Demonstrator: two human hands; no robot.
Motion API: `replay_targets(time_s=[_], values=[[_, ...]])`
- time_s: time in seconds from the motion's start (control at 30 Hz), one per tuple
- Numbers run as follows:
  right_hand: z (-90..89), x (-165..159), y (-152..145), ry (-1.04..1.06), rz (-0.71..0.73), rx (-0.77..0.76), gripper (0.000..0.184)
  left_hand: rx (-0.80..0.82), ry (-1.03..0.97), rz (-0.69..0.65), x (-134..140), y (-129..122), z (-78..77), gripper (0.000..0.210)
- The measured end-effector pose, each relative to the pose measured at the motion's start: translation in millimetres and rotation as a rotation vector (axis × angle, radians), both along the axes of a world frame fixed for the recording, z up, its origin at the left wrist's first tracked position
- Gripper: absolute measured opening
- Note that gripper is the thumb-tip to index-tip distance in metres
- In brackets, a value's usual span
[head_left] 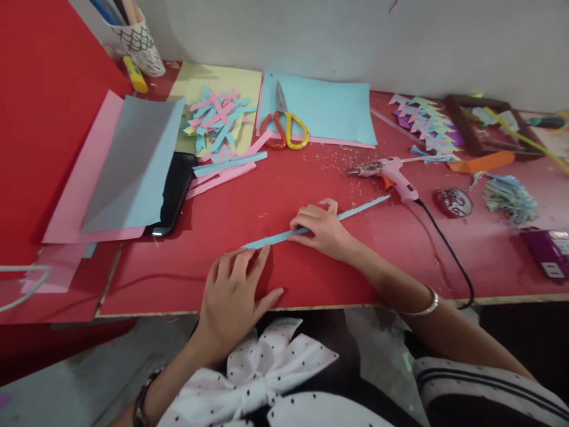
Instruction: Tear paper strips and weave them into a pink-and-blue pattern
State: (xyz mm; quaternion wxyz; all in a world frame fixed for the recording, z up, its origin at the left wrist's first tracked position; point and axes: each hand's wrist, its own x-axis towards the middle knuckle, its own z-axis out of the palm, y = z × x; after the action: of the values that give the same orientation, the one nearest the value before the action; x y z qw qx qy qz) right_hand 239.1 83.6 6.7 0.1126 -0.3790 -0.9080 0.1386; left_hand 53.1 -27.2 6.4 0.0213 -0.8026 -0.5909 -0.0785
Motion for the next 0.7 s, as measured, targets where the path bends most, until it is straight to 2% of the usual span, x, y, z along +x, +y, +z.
replay_targets(time_s=[0.13,0.27,0.37,0.47,0.6,0.7], values=[[-1.2,22,4,0.044,-0.014,0.005,0.021,0.004,0.000,-0.015,-3,1,-1.3,0.054],[-1.7,23,-2,0.027,-0.029,0.034,0.023,0.070,-0.046,-0.088,-3,12,2.1,0.051],[-2.1,9,-11,0.002,0.031,0.062,0.024,0.094,-0.043,-0.144,4,28,6.2,0.036],[-1.8,-2,-20,0.001,0.046,0.051,0.023,0.036,-0.026,-0.188,14,42,6.7,0.018],[-1.0,5,-24,0.060,-0.044,-0.034,0.019,-0.042,-0.092,-0.149,16,48,2.7,0.020],[-1.4,22,-21,0.105,-0.124,-0.018,0.020,-0.064,-0.213,-0.096,11,46,0.3,0.021]])
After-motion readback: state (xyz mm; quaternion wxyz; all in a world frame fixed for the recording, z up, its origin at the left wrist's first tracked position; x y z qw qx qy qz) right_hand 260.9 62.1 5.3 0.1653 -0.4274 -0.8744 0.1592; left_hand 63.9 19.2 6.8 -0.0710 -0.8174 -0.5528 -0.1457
